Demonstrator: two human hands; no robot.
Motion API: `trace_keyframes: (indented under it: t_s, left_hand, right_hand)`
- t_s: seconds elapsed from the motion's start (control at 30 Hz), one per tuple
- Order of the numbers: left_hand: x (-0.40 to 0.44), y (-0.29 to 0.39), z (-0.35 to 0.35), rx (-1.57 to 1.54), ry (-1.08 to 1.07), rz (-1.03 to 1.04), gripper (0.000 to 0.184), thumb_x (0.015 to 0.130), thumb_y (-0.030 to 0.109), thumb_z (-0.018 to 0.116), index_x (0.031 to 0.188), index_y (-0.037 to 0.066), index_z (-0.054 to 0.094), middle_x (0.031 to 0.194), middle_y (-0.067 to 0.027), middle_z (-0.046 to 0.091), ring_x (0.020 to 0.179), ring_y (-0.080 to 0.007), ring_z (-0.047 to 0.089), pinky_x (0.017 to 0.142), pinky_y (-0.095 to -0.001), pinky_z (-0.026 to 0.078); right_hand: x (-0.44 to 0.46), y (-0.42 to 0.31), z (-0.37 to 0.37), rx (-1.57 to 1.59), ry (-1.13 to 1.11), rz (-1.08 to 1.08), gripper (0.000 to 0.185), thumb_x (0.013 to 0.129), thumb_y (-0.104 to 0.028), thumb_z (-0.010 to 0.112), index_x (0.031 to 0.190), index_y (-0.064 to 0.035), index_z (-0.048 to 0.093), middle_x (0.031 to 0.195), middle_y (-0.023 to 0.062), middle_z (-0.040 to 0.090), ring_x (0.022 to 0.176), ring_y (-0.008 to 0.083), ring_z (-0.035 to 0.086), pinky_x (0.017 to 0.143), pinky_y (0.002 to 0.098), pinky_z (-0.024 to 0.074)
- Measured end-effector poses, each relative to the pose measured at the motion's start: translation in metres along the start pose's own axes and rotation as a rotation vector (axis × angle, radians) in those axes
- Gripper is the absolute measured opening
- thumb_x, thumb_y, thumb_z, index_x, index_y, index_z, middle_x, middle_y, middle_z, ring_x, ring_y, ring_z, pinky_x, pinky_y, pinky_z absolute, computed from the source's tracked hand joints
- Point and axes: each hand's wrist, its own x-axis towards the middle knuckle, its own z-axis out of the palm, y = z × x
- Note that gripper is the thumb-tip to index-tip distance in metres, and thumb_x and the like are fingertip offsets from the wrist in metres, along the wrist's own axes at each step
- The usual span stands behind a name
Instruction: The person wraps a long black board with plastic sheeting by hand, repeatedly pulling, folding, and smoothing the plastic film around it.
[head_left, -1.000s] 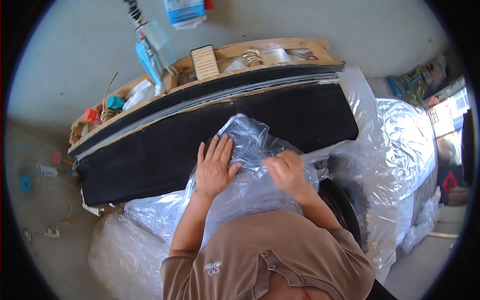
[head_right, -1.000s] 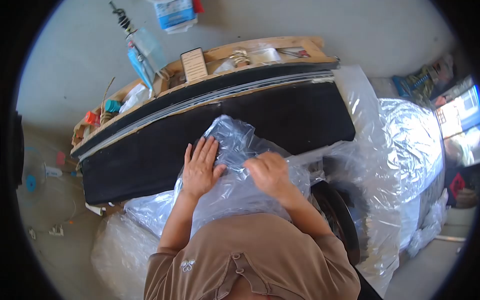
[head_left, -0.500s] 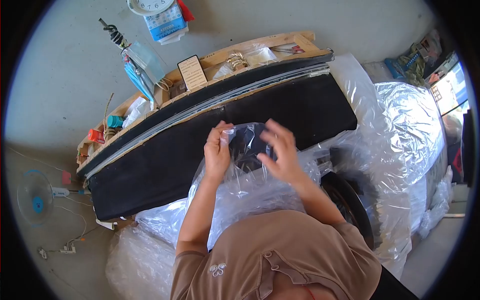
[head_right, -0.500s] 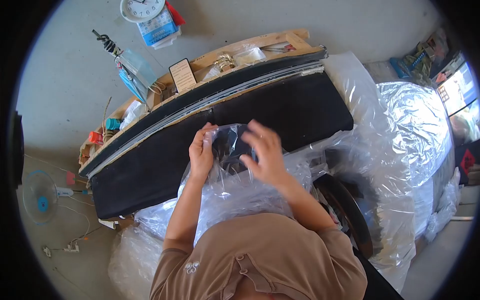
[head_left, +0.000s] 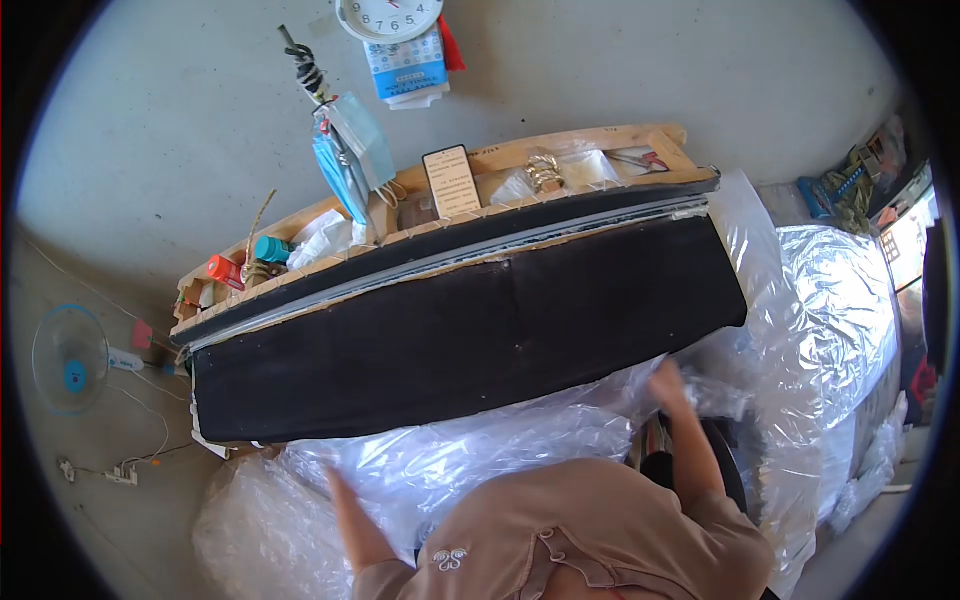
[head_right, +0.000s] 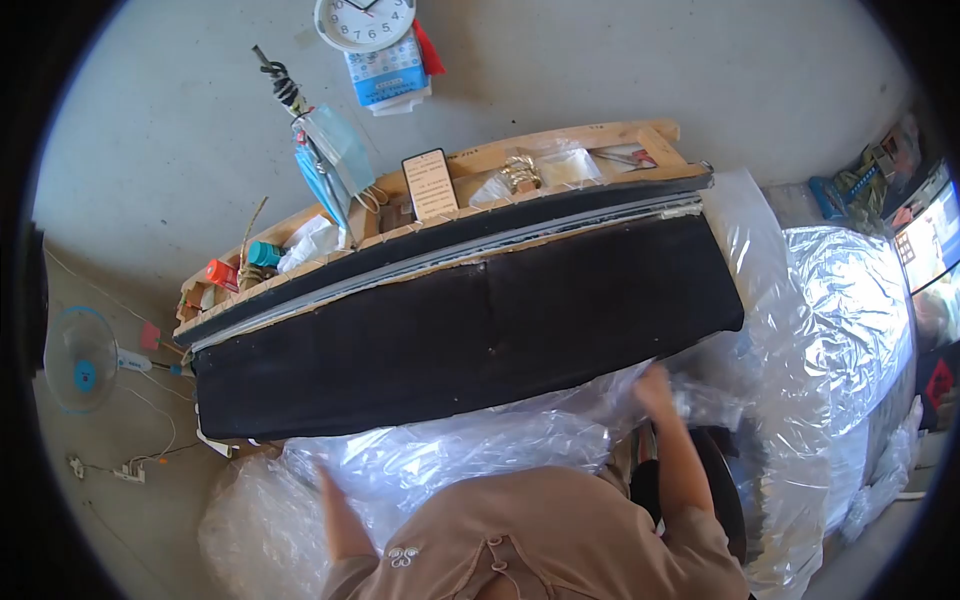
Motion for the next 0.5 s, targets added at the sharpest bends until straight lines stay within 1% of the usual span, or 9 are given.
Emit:
trace_keyframes:
  t_s: [0.03, 0.07, 0.1, 0.13, 0.2, 0.27, 0.37, 0.43, 0.5]
  left_hand:
    - [-0.015, -0.036, 0.007, 0.114, -0.130, -0.111, 0.034, 0.082, 0.020, 0.054, 0.111, 0.002, 0.055, 0.108, -0.0122, 0.059, 0.096, -0.0228, 0.056, 0.084, -0.0357, 0.044]
    - [-0.034, -0.061, 0.013, 0.245, -0.275, -0.172, 0.034, 0.081, 0.019, 0.055, 0.111, 0.003, 0.056, 0.108, -0.0122, 0.059, 0.096, -0.0230, 0.057, 0.083, -0.0356, 0.045]
    - [-0.055, -0.074, 0.020, 0.377, -0.425, -0.201, 0.034, 0.081, 0.019, 0.055, 0.111, 0.003, 0.056, 0.107, -0.0123, 0.059, 0.096, -0.0231, 0.057, 0.083, -0.0355, 0.045]
    - [-0.074, -0.083, 0.022, 0.516, -0.574, -0.215, 0.033, 0.081, 0.018, 0.055, 0.111, 0.003, 0.056, 0.107, -0.0123, 0.059, 0.095, -0.0233, 0.057, 0.083, -0.0355, 0.045]
    - [-0.100, -0.089, 0.021, 0.793, -0.834, -0.148, 0.033, 0.080, 0.017, 0.056, 0.111, 0.004, 0.056, 0.106, -0.0125, 0.060, 0.094, -0.0237, 0.058, 0.082, -0.0354, 0.046]
    - [-0.116, -0.080, 0.013, 1.037, -1.049, 0.011, 0.033, 0.080, 0.016, 0.057, 0.111, 0.004, 0.056, 0.105, -0.0126, 0.060, 0.094, -0.0241, 0.058, 0.081, -0.0352, 0.047]
    - [-0.147, -0.027, 0.016, 1.237, -1.240, 0.333, 0.033, 0.079, 0.014, 0.058, 0.111, 0.005, 0.057, 0.104, -0.0127, 0.060, 0.093, -0.0246, 0.059, 0.080, -0.0350, 0.048]
    - [-0.180, 0.022, 0.036, 1.254, -1.335, 0.592, 0.033, 0.079, 0.013, 0.059, 0.111, 0.006, 0.057, 0.103, -0.0128, 0.061, 0.092, -0.0250, 0.060, 0.079, -0.0349, 0.048]
    - [-0.225, 0.072, 0.067, 1.175, -1.405, 0.903, 0.033, 0.078, 0.012, 0.060, 0.111, 0.006, 0.058, 0.103, -0.0129, 0.061, 0.091, -0.0254, 0.061, 0.078, -0.0348, 0.049]
  right_hand:
    - [-0.013, -0.043, 0.026, 0.027, -0.128, -0.176, 0.029, 0.072, -0.020, 0.058, 0.085, 0.0053, 0.062, 0.089, 0.0198, 0.064, 0.084, 0.0297, 0.061, 0.074, 0.0408, 0.0459]
    - [-0.025, -0.084, 0.057, 0.062, -0.281, -0.338, 0.029, 0.072, -0.020, 0.057, 0.086, 0.0051, 0.062, 0.089, 0.0198, 0.064, 0.085, 0.0298, 0.060, 0.075, 0.0408, 0.0457]
    - [-0.036, -0.117, 0.075, 0.095, -0.383, -0.445, 0.029, 0.073, -0.020, 0.057, 0.086, 0.0049, 0.062, 0.090, 0.0198, 0.063, 0.086, 0.0298, 0.060, 0.075, 0.0408, 0.0455]
    - [-0.049, -0.147, 0.094, 0.137, -0.488, -0.533, 0.029, 0.073, -0.021, 0.057, 0.087, 0.0048, 0.062, 0.091, 0.0198, 0.063, 0.086, 0.0299, 0.060, 0.076, 0.0408, 0.0453]
    - [-0.070, -0.190, 0.115, 0.194, -0.641, -0.653, 0.030, 0.074, -0.021, 0.056, 0.088, 0.0045, 0.061, 0.092, 0.0198, 0.063, 0.088, 0.0299, 0.059, 0.077, 0.0409, 0.0450]
    - [-0.083, -0.215, 0.120, 0.234, -0.726, -0.741, 0.030, 0.075, -0.022, 0.056, 0.089, 0.0041, 0.061, 0.093, 0.0197, 0.062, 0.089, 0.0300, 0.059, 0.078, 0.0409, 0.0446]
    - [-0.094, -0.239, 0.115, 0.298, -0.757, -0.844, 0.031, 0.076, -0.023, 0.055, 0.090, 0.0037, 0.061, 0.095, 0.0197, 0.062, 0.091, 0.0302, 0.058, 0.080, 0.0410, 0.0440]
    - [-0.098, -0.249, 0.101, 0.331, -0.724, -0.911, 0.031, 0.077, -0.023, 0.054, 0.091, 0.0033, 0.061, 0.096, 0.0197, 0.061, 0.092, 0.0302, 0.057, 0.081, 0.0411, 0.0437]
    - [-0.103, -0.256, 0.079, 0.349, -0.642, -0.971, 0.032, 0.077, -0.024, 0.053, 0.092, 0.0030, 0.061, 0.097, 0.0196, 0.061, 0.094, 0.0303, 0.057, 0.082, 0.0411, 0.0433]
